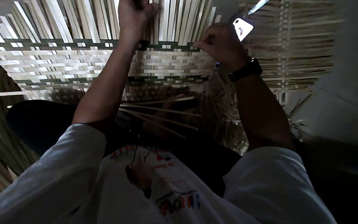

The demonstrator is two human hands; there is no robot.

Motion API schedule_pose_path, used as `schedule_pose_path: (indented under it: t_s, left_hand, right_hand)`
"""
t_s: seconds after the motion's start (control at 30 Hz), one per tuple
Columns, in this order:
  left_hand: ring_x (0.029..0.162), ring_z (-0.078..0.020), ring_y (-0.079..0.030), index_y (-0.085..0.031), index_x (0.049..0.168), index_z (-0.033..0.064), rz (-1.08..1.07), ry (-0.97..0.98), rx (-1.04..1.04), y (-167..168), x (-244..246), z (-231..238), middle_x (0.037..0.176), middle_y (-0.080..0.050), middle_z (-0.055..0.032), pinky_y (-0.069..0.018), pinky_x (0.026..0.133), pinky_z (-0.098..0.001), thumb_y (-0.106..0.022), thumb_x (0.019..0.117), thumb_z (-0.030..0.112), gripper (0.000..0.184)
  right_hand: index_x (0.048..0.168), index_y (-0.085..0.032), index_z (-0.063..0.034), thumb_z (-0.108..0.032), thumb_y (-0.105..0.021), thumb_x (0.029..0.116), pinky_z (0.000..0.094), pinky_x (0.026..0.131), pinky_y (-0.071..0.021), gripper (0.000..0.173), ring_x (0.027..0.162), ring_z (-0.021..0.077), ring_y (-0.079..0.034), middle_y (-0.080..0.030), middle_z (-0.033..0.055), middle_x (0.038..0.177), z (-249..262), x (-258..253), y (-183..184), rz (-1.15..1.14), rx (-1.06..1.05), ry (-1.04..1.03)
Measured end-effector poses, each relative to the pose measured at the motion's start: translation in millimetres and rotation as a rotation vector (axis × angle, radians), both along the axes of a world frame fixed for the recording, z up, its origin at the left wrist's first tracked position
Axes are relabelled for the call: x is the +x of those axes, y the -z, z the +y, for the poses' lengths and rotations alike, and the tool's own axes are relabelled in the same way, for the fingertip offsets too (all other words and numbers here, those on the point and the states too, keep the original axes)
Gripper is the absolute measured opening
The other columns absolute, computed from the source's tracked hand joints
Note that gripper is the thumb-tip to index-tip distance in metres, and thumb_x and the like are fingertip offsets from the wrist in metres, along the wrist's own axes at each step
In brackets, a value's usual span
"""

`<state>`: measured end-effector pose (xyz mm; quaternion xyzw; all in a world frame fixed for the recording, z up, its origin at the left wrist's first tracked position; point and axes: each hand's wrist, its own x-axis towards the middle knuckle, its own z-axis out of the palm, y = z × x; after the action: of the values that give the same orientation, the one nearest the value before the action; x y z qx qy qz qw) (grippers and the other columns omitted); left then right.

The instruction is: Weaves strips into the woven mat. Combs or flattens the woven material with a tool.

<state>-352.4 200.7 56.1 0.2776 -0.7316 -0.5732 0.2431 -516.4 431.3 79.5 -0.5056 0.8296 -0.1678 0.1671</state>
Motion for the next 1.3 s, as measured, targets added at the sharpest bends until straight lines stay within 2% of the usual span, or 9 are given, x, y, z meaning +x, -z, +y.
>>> schedule_pose_path:
  t_s: [0.1,0.17,0.3,0.43,0.63,0.77,1.03,1.2,1.3]
  left_hand:
    - [0.076,-0.0063,-0.061,-0.065,0.093,0.0023,0.013,0.051,0.122,8.0,-8.6,-9.6,0.083,-0.063,-0.0007,-0.0546,0.075,-0.0246,-0.08,0.0874,0.012,0.019]
    - [0.082,-0.0092,-0.068,-0.066,0.102,-0.0006,0.004,0.152,0.188,7.9,-9.0,-13.3,0.091,-0.07,-0.0037,-0.0587,0.078,-0.0266,-0.081,0.084,0.005,0.025]
    - [0.093,-0.0085,-0.066,-0.055,0.131,0.0016,-0.28,0.336,0.097,3.8,-9.8,-10.9,0.113,-0.066,-0.0076,-0.0574,0.084,-0.027,-0.083,0.0825,0.009,0.056]
    - [0.086,-0.0076,-0.065,-0.058,0.124,0.0017,-0.321,0.29,0.113,7.9,-17.4,-10.5,0.106,-0.066,-0.0068,-0.057,0.078,-0.0253,-0.083,0.0806,0.008,0.05]
    - [0.087,-0.0092,-0.064,-0.058,0.128,0.0027,-0.395,0.306,0.112,5.4,-18.8,-9.1,0.109,-0.065,-0.008,-0.0559,0.078,-0.0276,-0.082,0.0852,0.016,0.051]
    - [0.089,-0.0075,-0.066,-0.061,0.122,0.0011,-0.322,0.308,0.097,5.0,-17.0,-6.2,0.107,-0.066,-0.0078,-0.0568,0.081,-0.0254,-0.082,0.084,0.01,0.045]
    - [0.097,-0.0156,-0.065,-0.059,0.129,0.0005,-0.341,0.277,0.023,1.1,-11.6,-4.6,0.115,-0.064,-0.0142,-0.0556,0.088,-0.0348,-0.086,0.0829,0.029,0.061]
    - [0.102,-0.0143,-0.065,-0.06,0.129,0.0002,-0.34,0.328,0.008,-5.0,-6.2,-10.1,0.118,-0.065,-0.0135,-0.0544,0.092,-0.0337,-0.083,0.085,0.021,0.054]
    - [0.093,-0.0101,-0.064,-0.059,0.128,0.0011,-0.37,0.342,0.008,-7.0,-5.0,-11.9,0.112,-0.064,-0.0103,-0.055,0.084,-0.0281,-0.078,0.0902,0.021,0.047]
  right_hand:
    - [0.104,-0.069,0.0043,-0.034,-0.066,0.0998,0.0461,0.091,-0.0514,0.039,0.097,0.0294,-0.065,-0.066,0.0215,0.109,1.5,0.2,0.5,-0.03,-0.007,0.008]
    - [0.102,-0.069,0.0045,-0.034,-0.067,0.0996,0.0445,0.088,-0.0522,0.039,0.093,0.0279,-0.065,-0.066,0.021,0.107,2.3,-1.3,2.1,-0.028,-0.032,-0.005]
    - [0.102,-0.069,0.0042,-0.036,-0.066,0.0998,0.0445,0.09,-0.0533,0.041,0.093,0.028,-0.067,-0.066,0.021,0.107,1.4,-2.5,5.8,-0.012,-0.026,-0.009]
    - [0.102,-0.069,0.0047,-0.038,-0.065,0.0999,0.0482,0.092,-0.0511,0.043,0.098,0.0311,-0.065,-0.066,0.0222,0.108,1.8,-6.1,9.3,-0.005,-0.03,-0.022]
    - [0.104,-0.069,0.0041,-0.039,-0.064,0.1005,0.0482,0.093,-0.051,0.044,0.099,0.0324,-0.066,-0.066,0.0233,0.11,5.6,-3.0,7.4,0.029,-0.031,-0.026]
    - [0.102,-0.07,0.0051,-0.036,-0.066,0.0996,0.0447,0.09,-0.0506,0.041,0.095,0.0296,-0.065,-0.066,0.023,0.107,7.0,-1.0,8.3,0.034,-0.083,-0.026]
    - [0.104,-0.07,0.0031,-0.038,-0.065,0.1,0.0449,0.092,-0.0528,0.042,0.097,0.0279,-0.067,-0.067,0.0206,0.109,4.6,-0.3,2.7,-0.009,-0.014,0.01]
    - [0.105,-0.069,0.0046,-0.037,-0.064,0.1006,0.0457,0.093,-0.051,0.042,0.099,0.03,-0.066,-0.066,0.023,0.112,5.3,1.8,0.9,0.004,-0.021,-0.009]
    - [0.102,-0.069,0.0052,-0.036,-0.065,0.1002,0.0446,0.09,-0.0516,0.041,0.094,0.0294,-0.065,-0.066,0.0229,0.107,7.3,0.2,3.7,0.015,-0.063,-0.025]
